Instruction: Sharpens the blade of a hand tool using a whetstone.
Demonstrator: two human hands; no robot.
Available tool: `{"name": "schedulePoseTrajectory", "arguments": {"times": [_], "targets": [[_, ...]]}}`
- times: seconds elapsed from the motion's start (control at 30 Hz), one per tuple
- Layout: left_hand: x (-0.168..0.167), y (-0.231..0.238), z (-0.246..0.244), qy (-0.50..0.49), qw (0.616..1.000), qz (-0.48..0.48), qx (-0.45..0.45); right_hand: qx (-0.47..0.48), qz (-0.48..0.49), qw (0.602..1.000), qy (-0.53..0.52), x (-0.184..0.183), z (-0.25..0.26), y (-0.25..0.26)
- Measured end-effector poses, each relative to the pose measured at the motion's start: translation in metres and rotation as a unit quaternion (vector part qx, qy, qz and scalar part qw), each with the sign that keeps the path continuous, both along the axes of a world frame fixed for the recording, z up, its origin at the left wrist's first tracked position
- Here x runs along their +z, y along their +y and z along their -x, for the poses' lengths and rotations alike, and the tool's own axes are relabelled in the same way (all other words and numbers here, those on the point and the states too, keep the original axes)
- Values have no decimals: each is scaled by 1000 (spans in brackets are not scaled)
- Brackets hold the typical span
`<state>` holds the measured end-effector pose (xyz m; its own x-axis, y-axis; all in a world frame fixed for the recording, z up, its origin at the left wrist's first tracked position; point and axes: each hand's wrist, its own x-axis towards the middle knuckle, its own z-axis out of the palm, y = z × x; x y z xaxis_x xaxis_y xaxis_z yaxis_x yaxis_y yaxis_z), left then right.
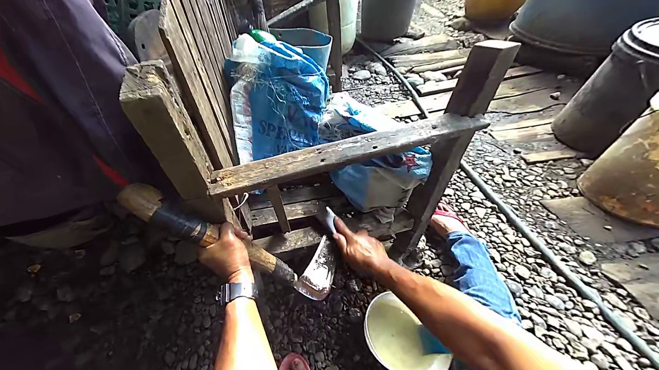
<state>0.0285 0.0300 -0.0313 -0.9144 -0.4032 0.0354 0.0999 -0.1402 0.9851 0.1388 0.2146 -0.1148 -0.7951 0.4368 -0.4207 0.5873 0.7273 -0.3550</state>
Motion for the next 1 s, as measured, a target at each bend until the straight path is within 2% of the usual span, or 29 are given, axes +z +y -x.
{"name": "schedulePoseTrajectory", "arguments": {"times": [0.1,0.2,0.27,0.4,0.47,0.6,0.8,0.93,1.0], "targets": [[1,0,0,2,1000,0,1,-45,10,999,-10,4,8,-7],[1,1,1,0,1000,-3,3,27,-6,1000,-5,-8,-27,-26],[1,-1,0,4,1000,-3,-3,52,-20,998,-9,-11,-33,-22],[-3,-4,0,22,1000,9,-17,-30,-10,999,-25,6,6,-2],[-3,-2,0,21,1000,3,-14,-38,-13,999,-32,8,6,-6],[-1,-2,3,11,1000,-5,-6,35,-40,998,-17,-5,-32,-19],[-1,-2,2,4,1000,3,-14,-44,-14,998,-52,18,9,-2],[-2,-2,3,5,1000,-8,-9,44,-42,998,-36,10,-27,-14],[-2,-3,2,7,1000,-7,-12,52,-47,997,-32,10,-28,-9]]}}
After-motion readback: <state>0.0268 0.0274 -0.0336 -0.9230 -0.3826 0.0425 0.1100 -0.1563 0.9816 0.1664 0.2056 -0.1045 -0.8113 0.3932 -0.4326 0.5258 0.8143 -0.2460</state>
